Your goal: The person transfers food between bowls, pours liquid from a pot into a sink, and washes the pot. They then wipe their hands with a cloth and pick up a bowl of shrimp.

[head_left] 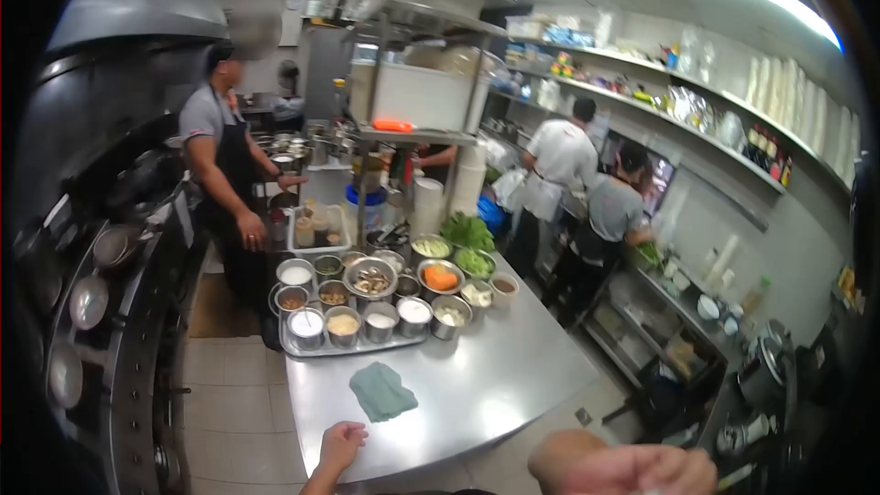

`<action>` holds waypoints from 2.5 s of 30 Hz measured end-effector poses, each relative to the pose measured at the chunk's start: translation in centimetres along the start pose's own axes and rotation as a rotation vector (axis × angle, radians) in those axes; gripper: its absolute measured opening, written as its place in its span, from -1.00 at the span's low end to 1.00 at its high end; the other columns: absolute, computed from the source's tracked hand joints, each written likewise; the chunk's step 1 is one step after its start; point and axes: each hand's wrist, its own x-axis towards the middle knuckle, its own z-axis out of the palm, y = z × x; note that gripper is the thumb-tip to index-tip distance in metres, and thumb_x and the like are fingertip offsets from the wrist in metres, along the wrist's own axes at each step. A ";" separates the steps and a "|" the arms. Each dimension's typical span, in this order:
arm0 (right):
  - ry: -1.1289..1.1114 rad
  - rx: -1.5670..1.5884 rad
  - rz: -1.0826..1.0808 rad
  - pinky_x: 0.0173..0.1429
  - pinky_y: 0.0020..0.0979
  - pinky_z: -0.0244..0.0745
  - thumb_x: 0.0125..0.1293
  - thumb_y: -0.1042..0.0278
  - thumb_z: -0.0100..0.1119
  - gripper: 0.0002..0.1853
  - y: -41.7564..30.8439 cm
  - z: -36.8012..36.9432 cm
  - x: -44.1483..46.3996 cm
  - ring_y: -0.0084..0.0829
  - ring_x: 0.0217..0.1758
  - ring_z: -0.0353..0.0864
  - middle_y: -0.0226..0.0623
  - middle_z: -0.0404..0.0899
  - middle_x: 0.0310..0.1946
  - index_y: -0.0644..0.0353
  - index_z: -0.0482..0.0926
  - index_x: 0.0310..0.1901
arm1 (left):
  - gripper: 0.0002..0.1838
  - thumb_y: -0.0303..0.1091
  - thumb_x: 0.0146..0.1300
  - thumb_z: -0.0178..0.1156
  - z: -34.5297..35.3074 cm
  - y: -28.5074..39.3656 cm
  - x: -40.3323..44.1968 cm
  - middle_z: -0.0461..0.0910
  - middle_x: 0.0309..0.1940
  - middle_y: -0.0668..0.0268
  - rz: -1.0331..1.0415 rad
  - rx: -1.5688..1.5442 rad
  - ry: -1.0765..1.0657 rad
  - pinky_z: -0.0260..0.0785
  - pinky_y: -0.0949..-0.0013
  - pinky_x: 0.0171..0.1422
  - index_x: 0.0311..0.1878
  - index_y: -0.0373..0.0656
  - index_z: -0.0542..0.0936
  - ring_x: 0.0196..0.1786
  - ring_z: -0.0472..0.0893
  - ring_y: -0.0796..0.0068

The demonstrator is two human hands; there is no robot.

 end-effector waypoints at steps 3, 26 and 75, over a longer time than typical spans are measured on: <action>-0.393 0.345 -0.314 -0.25 -0.30 0.36 0.28 0.34 0.15 -0.84 -2.1 -2.3 1.4 -0.41 -0.18 0.31 -0.40 0.31 -0.25 0.10 0.38 -0.21 | -0.78 -0.40 0.25 0.13 2.5 1.9 1.1 0.68 -0.29 0.22 0.005 0.091 -0.137 0.44 0.50 -0.34 -0.08 -0.29 0.57 -0.37 0.64 0.53; -0.601 -1.412 1.447 0.38 -0.14 0.19 0.24 0.41 0.11 -0.50 -25.4 -24.0 -12.5 -0.04 0.34 0.26 -0.04 0.28 0.27 0.20 0.34 0.24 | -0.70 -0.30 0.38 0.05 24.6 3.9 -3.3 0.56 -0.06 0.21 -0.215 -0.015 -1.328 0.45 0.41 0.01 0.07 -0.27 0.44 -0.04 0.59 0.42; 1.482 -1.574 0.364 -0.40 -0.39 0.47 0.27 0.10 0.05 -0.57 -58.2 -44.9 16.8 -0.32 -0.35 0.66 -0.05 0.63 -0.22 0.30 0.42 0.00 | -0.49 -0.17 0.34 0.20 50.1 3.9 -5.3 0.63 -0.12 0.25 -0.125 0.652 -1.408 0.42 0.49 -0.12 0.22 -0.31 0.42 -0.16 0.59 0.55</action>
